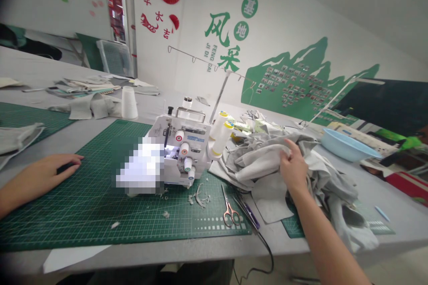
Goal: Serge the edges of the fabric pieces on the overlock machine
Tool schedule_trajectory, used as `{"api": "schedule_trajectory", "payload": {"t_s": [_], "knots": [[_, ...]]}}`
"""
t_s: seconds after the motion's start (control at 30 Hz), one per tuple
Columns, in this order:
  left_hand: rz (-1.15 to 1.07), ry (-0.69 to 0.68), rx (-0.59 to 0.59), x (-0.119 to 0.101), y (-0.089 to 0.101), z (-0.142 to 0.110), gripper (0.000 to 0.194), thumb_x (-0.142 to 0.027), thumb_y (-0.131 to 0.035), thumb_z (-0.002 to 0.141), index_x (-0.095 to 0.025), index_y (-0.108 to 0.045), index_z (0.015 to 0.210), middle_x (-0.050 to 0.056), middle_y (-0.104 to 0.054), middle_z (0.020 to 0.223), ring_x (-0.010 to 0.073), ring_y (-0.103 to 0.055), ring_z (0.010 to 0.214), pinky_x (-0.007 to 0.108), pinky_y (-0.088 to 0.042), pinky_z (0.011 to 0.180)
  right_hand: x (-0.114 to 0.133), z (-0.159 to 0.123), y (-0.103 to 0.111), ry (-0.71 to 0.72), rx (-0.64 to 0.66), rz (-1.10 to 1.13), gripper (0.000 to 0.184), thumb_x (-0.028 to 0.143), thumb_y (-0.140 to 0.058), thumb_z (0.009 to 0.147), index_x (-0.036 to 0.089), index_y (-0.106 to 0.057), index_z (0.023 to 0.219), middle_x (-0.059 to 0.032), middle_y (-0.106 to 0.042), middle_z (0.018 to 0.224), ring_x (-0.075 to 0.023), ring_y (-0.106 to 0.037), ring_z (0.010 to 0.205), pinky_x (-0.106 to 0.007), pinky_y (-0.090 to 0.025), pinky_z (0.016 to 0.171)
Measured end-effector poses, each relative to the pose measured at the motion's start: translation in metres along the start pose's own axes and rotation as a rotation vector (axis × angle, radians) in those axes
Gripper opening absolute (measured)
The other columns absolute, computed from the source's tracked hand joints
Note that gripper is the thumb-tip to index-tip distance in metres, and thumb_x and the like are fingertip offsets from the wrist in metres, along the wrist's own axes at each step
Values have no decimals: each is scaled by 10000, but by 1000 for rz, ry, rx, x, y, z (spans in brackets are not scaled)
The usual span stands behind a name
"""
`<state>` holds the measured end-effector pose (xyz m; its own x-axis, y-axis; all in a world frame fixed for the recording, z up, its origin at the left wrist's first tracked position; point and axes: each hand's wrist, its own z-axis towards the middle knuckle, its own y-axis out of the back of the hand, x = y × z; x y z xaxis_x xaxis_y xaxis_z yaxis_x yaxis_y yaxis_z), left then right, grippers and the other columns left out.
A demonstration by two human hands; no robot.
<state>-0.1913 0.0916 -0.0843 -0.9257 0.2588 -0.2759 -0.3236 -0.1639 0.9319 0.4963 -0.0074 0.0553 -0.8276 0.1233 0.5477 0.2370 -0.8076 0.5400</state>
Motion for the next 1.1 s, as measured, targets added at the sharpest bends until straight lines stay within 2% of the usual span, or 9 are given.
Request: {"api": "schedule_trajectory", "payload": {"t_s": [0.1, 0.23, 0.3, 0.4, 0.53, 0.67, 0.87, 0.97, 1.1], "knots": [[3, -4, 8, -3, 3, -1, 534, -553, -378, 843, -172, -699, 1035, 107, -722, 1215, 284, -659, 1099, 411, -454, 1045, 3, -19, -12, 205, 211, -156, 350, 164, -521, 797, 207, -725, 1078, -84, -725, 985, -258, -635, 840, -378, -487, 798], [4, -5, 12, -5, 5, -1, 531, -550, -373, 841, -171, -698, 1022, 118, -726, 1206, 287, -663, 1094, 411, -460, 1034, 19, -55, -30, 406, 343, -331, 370, 98, -507, 848, 147, -709, 1154, -211, -614, 1311, -374, -542, 1092, -497, -405, 909], [5, -5, 17, -6, 5, 0, 537, -546, -370, 842, -165, -698, 1030, 122, -723, 1213, 289, -662, 1096, 410, -460, 1033, 32, -75, -43, 504, 441, -363, 337, 112, -512, 881, 163, -715, 1145, -197, -628, 1288, -358, -537, 1088, -473, -390, 919], [10, -4, 26, -6, 5, -1, 537, -537, -376, 850, -154, -697, 1048, 122, -716, 1226, 278, -660, 1103, 390, -449, 1045, 49, -106, -69, 604, 601, -343, 139, 231, -632, 867, 234, -753, 935, -106, -711, 1097, -297, -558, 1063, -378, -407, 910], [11, -6, 25, -6, 6, -2, 515, -532, -385, 867, -166, -689, 1064, 104, -716, 1233, 262, -652, 1121, 367, -434, 1059, 52, -121, -101, 489, 592, -303, 106, 201, -669, 858, 201, -715, 762, -100, -721, 917, -272, -599, 990, -379, -452, 880], [2, -9, 22, -5, 5, -3, 494, -521, -385, 867, -175, -689, 1046, 97, -717, 1232, 261, -646, 1128, 356, -432, 1060, 35, -83, -107, 172, 398, -220, 194, 321, -622, 984, 152, -667, 1069, -59, -684, 1070, -207, -665, 941, -406, -551, 846], [-10, 5, 22, -4, 3, -1, 520, -541, -387, 845, -168, -691, 1041, 119, -718, 1226, 290, -647, 1118, 406, -441, 1053, 15, 8, -76, -178, 114, 26, 309, 337, -633, 985, 166, -616, 1242, -82, -645, 1228, -237, -674, 1013, -421, -587, 848], [-11, 3, 24, -6, 5, -1, 526, -537, -381, 844, -160, -692, 1040, 125, -716, 1226, 290, -650, 1118, 404, -441, 1055, 21, 41, -53, -236, 26, 138, 310, 328, -633, 986, 162, -608, 1246, -86, -651, 1208, -221, -681, 985, -410, -594, 826], [-10, 12, 19, -8, 6, -2, 526, -541, -380, 838, -168, -693, 1037, 116, -720, 1218, 279, -655, 1112, 393, -451, 1048, 40, 64, -11, -141, -121, 237, 310, 334, -612, 998, 170, -601, 1261, -90, -646, 1223, -222, -678, 994, -415, -589, 841]]}}
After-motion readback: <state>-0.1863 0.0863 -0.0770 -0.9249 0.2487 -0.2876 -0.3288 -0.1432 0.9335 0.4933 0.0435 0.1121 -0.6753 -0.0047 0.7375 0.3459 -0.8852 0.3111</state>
